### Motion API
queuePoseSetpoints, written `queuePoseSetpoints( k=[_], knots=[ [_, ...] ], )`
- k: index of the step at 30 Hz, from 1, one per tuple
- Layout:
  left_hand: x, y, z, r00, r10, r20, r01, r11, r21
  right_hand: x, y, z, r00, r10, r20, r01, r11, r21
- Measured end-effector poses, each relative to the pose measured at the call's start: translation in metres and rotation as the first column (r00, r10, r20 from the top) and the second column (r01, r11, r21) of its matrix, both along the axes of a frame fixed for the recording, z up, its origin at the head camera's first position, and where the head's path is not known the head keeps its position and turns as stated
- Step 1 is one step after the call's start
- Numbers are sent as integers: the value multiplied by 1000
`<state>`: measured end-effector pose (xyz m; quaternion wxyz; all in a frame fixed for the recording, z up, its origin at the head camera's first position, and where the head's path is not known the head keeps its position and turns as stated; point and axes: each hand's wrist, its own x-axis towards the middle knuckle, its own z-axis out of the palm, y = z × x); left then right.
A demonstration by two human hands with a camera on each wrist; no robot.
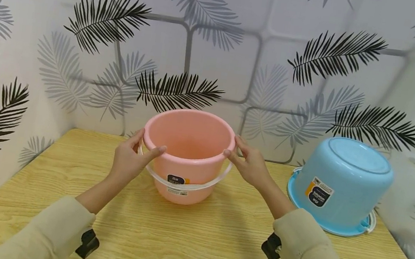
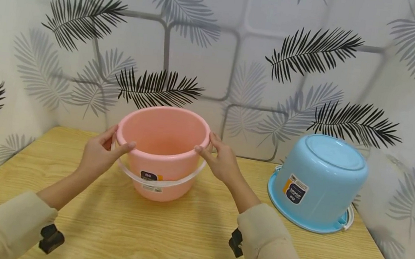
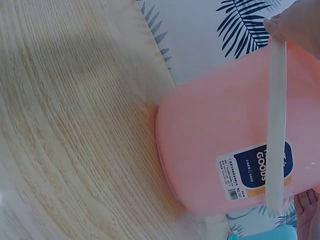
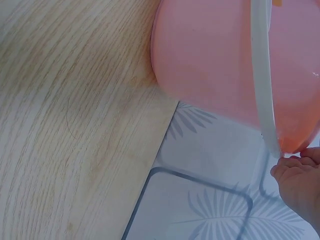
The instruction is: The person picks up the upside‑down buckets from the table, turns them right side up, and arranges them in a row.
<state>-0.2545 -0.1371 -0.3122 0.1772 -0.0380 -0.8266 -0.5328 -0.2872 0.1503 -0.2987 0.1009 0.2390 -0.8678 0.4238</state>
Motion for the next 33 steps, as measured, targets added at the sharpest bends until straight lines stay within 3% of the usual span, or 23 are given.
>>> queuePoseSetpoints(
  k=[8,17,26,28,30,32,33],
  knots=[
    [1,3,-2,1000,15,-4,-15,1000,1,-2,-1,0,998,27,-51,-27,1000,2],
    [-1,2,-1,1000,-2,-21,2,1000,0,-2,-3,-3,994,0,-108,2,1000,13],
    [-2,-3,0,1000,2,6,-1,994,-108,4,-7,-1,994,-62,-89,65,998,25],
    [-1,-2,-1,999,20,-33,-24,992,-121,7,-8,-2,990,-80,-115,84,996,25],
    [0,0,-3,990,43,-135,-60,991,-120,10,-9,-3,980,-91,-176,94,995,10],
    [1,3,-4,957,61,-285,-98,988,-117,15,-10,-5,958,-97,-269,100,995,-4],
    [2,4,-5,928,62,-368,-112,987,-117,18,-10,-5,944,-97,-316,99,995,-9]
  ],
)
